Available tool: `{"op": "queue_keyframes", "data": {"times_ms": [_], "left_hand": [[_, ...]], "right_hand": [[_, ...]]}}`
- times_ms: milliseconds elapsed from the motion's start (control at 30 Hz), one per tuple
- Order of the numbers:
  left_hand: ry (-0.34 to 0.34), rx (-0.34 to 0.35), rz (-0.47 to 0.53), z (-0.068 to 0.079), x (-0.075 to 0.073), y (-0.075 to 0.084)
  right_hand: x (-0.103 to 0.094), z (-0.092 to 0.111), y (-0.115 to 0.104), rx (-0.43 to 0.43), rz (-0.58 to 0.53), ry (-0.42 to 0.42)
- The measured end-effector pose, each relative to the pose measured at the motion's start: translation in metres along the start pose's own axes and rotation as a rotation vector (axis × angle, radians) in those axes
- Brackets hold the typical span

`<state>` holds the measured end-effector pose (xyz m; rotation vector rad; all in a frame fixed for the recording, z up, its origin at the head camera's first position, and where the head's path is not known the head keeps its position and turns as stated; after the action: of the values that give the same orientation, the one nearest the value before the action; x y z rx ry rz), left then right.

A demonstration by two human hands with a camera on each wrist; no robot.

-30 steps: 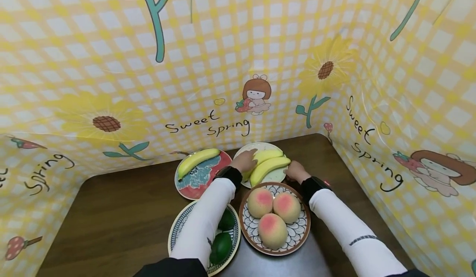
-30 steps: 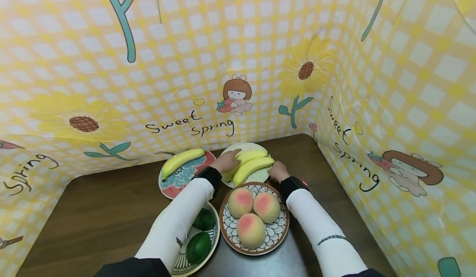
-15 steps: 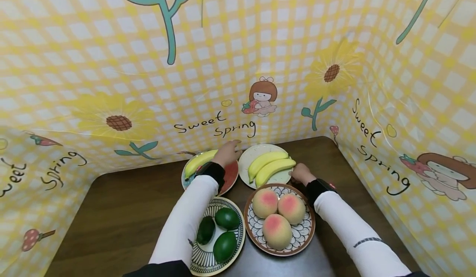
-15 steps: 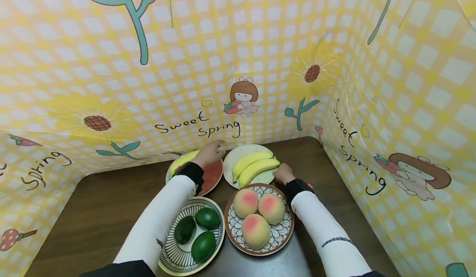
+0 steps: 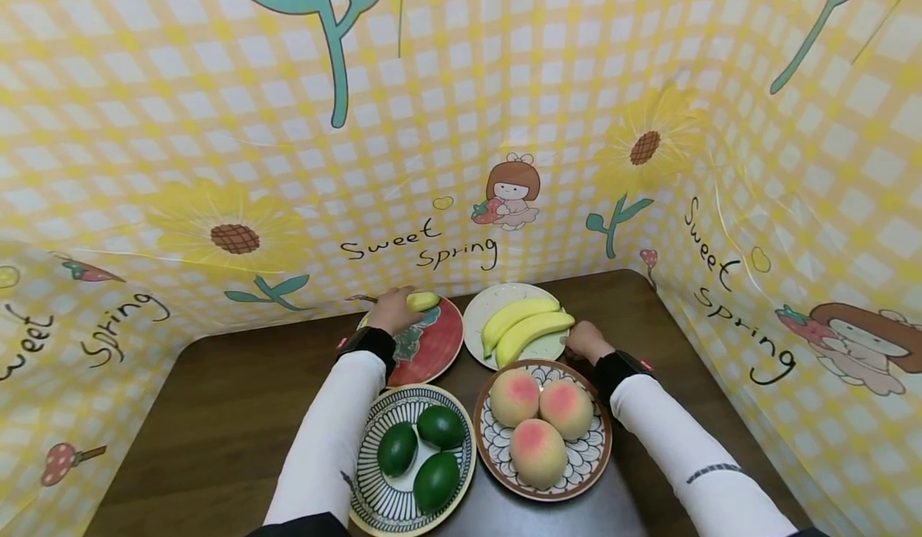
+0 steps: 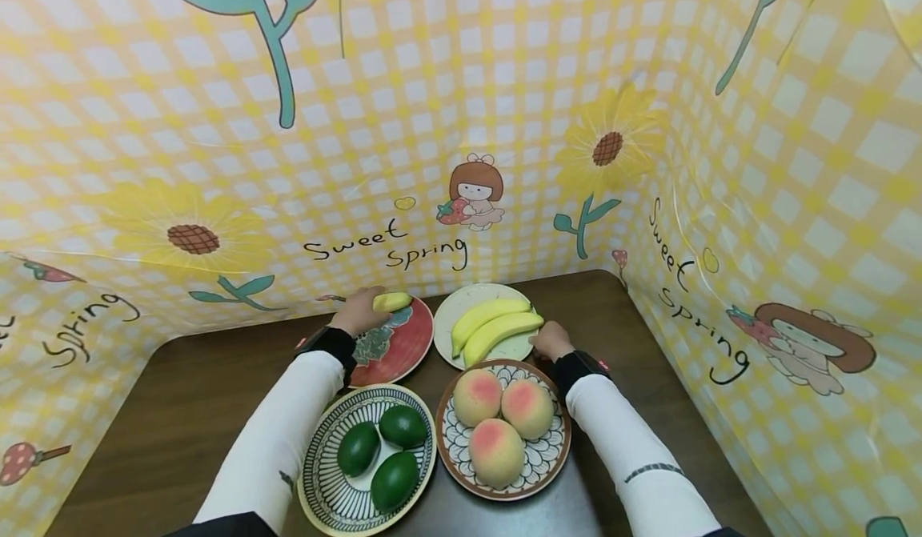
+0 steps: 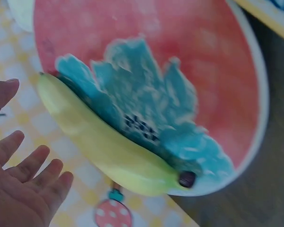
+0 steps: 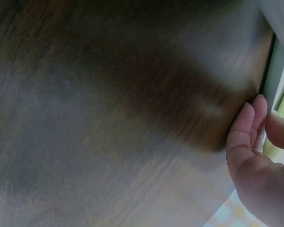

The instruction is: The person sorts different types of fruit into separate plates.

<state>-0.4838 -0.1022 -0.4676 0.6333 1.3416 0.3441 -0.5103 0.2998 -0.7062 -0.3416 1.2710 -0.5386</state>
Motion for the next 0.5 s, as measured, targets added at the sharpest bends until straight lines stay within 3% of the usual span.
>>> {"op": "queue_keyframes", "data": {"times_ms": [200,300,500], "left_hand": [[-0.004,-0.038,-0.027,0.001,-0.001,-0.022],[-0.019,-0.063,-0.044,0.001,-0.001,-0.026],[-0.012,-0.05,-0.091,-0.007,0.003,-0.032]], "right_hand": [[-0.012,0.028,-0.022,0.062,-0.061,-0.018],[-0.007,0.018,-0.014,0.028,-0.09,-0.034],[0.008,-0.008,0.008,-0.002,-0.093,-0.027]]}}
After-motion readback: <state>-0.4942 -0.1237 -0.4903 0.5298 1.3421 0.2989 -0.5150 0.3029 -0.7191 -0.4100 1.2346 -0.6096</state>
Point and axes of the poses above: each hand's wrist, its own z-axis away from the middle knuckle, its own x-axis out of the palm, y = z × x, the point moved 5 cm from there along -z, towards the middle knuckle, and after that the axes turned 15 degrees about z, right-handed, at the moved point
